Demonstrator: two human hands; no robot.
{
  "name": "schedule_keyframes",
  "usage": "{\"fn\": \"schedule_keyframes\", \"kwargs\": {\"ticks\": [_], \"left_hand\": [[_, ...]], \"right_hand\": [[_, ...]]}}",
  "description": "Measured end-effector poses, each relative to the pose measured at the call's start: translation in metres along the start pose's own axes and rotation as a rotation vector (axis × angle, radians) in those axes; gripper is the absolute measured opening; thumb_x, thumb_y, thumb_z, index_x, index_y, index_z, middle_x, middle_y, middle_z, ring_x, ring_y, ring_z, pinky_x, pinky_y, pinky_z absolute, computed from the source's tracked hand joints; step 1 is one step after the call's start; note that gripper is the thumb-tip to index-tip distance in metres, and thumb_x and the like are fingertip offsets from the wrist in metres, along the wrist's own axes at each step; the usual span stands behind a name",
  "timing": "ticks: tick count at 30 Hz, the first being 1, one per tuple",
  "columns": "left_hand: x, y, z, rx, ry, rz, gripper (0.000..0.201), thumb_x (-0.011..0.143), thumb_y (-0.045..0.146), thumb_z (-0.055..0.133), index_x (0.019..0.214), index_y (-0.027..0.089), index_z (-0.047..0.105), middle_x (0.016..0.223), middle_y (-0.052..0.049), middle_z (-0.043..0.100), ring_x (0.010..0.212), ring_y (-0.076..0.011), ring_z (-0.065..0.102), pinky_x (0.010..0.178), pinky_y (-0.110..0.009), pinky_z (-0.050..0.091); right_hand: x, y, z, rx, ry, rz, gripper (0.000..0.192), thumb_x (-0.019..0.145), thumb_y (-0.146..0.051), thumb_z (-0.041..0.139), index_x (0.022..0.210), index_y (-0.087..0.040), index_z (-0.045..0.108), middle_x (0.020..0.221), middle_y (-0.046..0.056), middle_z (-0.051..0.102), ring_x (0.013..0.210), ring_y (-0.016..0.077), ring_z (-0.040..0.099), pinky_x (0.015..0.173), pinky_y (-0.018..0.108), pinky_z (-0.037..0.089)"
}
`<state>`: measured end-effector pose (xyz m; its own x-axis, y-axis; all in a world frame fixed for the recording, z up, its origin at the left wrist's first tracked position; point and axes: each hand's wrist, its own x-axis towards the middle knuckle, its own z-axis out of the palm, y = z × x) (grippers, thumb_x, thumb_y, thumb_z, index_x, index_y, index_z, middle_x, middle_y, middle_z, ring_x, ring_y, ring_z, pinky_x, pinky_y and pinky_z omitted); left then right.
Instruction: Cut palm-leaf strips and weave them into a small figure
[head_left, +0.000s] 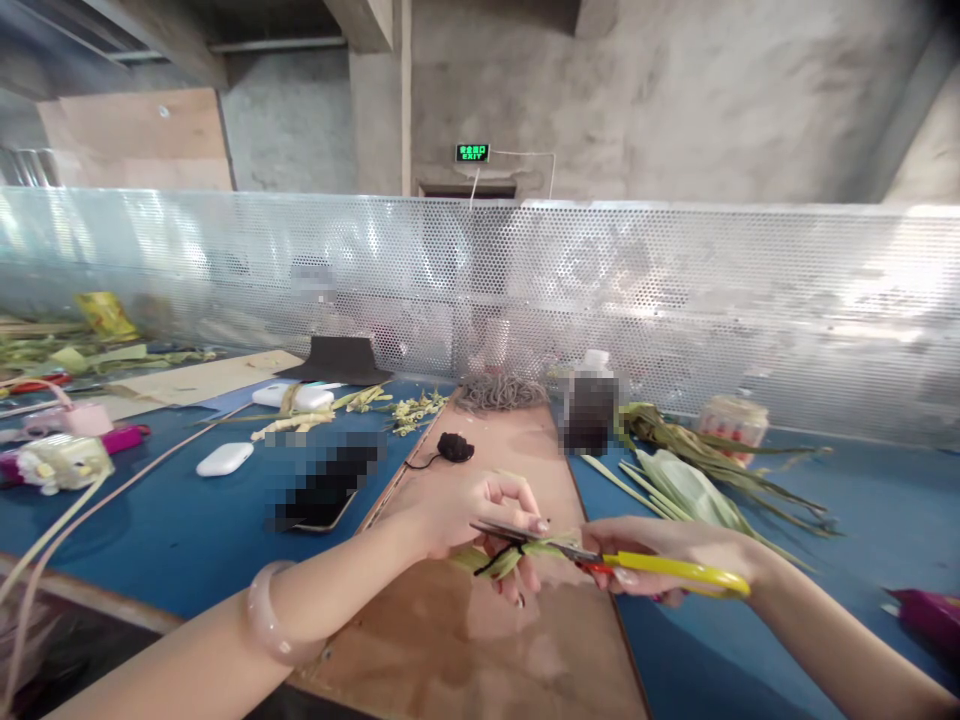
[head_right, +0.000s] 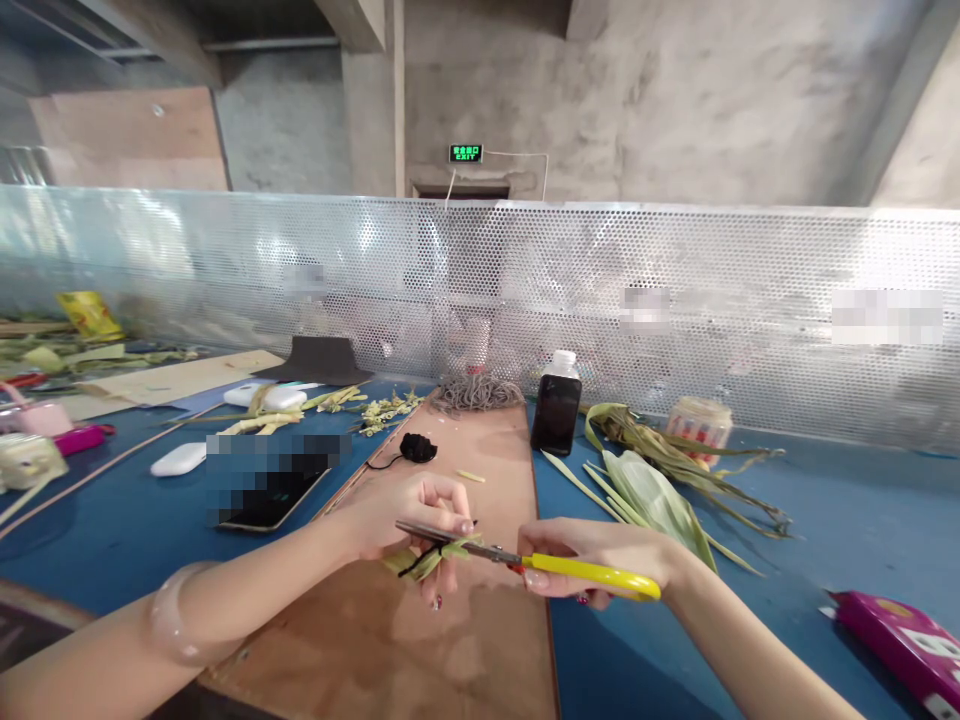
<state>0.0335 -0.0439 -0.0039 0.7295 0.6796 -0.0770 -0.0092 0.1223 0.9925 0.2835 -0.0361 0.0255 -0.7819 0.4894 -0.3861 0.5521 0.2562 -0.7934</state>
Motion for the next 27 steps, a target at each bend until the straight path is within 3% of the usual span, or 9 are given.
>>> {"fn": "schedule_keyframes", "kwargs": {"ticks": [4, 19, 27], "left_hand": [[0.0011, -0.0021, -0.0017, 0.007, -0.009, 0.015, 0.021, 0.077, 0.034, 0.063, 0.078, 0.016, 0.052, 0.055, -0.005, 0.066, 0.04, -0.0134, 0.059, 0.034, -0.016, 0.024], [-0.0006, 0.0006, -0.0009, 0.006, -0.061, 0.024, 0.016, 0.081, 0.03, 0.058, 0.08, 0.016, 0.051, 0.06, -0.007, 0.068, 0.045, -0.0157, 0.062, 0.036, -0.016, 0.031], [0.0003, 0.0002, 0.0002, -0.001, -0.012, 0.027, 0.02, 0.079, 0.032, 0.062, 0.079, 0.016, 0.05, 0.054, -0.003, 0.065, 0.04, -0.0125, 0.059, 0.035, -0.015, 0.028]], "right_hand": [[0.0008, 0.0016, -0.0006, -0.006, 0.002, -0.004, 0.046, 0.074, -0.063, 0.057, 0.086, -0.02, 0.045, 0.071, -0.003, 0.037, 0.058, 0.0055, 0.034, 0.043, 0.015, 0.026], [0.0018, 0.004, 0.0001, 0.036, -0.025, -0.043, 0.041, 0.078, -0.057, 0.056, 0.08, -0.019, 0.041, 0.068, -0.004, 0.033, 0.054, 0.0039, 0.029, 0.039, 0.013, 0.021], [0.0023, 0.0035, 0.0003, 0.05, -0.046, -0.014, 0.041, 0.078, -0.058, 0.055, 0.088, -0.02, 0.043, 0.072, -0.003, 0.034, 0.058, 0.0053, 0.028, 0.043, 0.015, 0.021]]}}
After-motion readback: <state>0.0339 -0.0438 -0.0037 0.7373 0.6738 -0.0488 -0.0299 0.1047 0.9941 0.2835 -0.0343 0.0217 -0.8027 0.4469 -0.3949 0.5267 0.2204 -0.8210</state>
